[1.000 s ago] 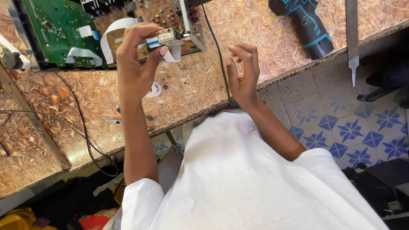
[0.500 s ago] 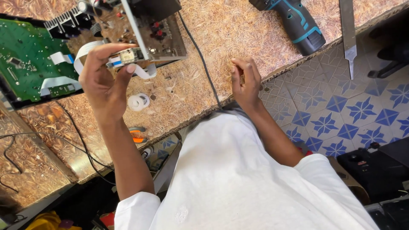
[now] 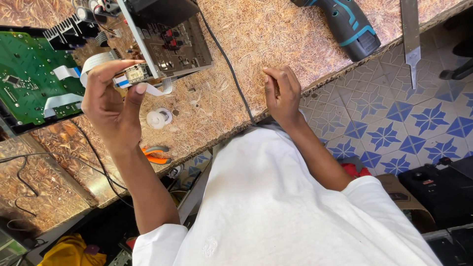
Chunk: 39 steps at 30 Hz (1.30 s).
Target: Connecting a ribbon cable to a small circuit board and installing it into an electronic device.
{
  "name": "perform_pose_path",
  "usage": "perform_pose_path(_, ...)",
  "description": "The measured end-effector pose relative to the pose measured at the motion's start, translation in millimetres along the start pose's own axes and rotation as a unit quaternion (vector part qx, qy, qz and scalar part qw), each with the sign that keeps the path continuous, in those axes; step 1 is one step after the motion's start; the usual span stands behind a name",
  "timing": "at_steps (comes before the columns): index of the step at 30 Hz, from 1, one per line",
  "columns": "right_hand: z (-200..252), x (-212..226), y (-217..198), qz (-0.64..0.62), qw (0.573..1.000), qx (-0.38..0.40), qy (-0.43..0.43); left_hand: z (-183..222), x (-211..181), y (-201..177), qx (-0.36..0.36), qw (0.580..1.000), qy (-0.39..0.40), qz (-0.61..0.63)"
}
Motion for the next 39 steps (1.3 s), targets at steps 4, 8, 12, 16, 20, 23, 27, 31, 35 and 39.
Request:
perform_pose_path(4, 0, -3, 2, 0.007, 1.000, 0.001, -0.007, 1, -2, 0, -0.009, 1.000, -0.014, -0.007)
perform_pose_path(8, 0, -3, 2, 0.009, 1.000, -0.001, -0.008, 3, 0, 0, -0.009, 1.000, -0.013, -0.014)
perform_pose_path(12, 1, -4, 2, 0.015, 1.000, -0.001, -0.007, 4, -1, 0, -0.008, 1.000, -0.017, -0.017)
perform_pose_path(16, -3, 3, -2, 0.015, 1.000, 0.003, -0.004, 4, -1, -1, -0.009, 1.000, -0.022, -0.013)
perform_pose_path(20, -8, 9, -4, 0.019, 1.000, 0.007, -0.002, 5, 3, 0, -0.021, 0.999, -0.032, 0.001)
perform_pose_path(23, -6, 8, -3, 0.020, 1.000, 0.006, -0.003, 5, 5, 1, -0.023, 0.999, -0.031, 0.008)
perform_pose_path(27, -3, 2, 1, 0.024, 1.000, 0.005, 0.001, -1, 2, 3, -0.008, 1.000, 0.016, 0.014)
perform_pose_path(31, -3, 2, 2, 0.040, 0.999, 0.004, 0.001, 0, 9, 1, 0.003, 0.999, 0.031, 0.028)
perform_pose_path(35, -1, -1, 5, 0.044, 0.999, 0.002, -0.003, -3, 9, 2, 0.015, 0.998, 0.023, 0.055)
perform_pose_path(39, -2, -1, 6, 0.043, 0.999, -0.003, 0.004, -6, 8, 3, 0.029, 0.997, 0.023, 0.075)
Point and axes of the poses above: each hand's wrist, its own z-axis away from the middle knuckle, its own y-axis out of the palm, x = y × z, the point moved 1 cm from there along -z, towards the middle knuckle, and after that the axes turned 6 degrees about y, right-handed, at the moved point
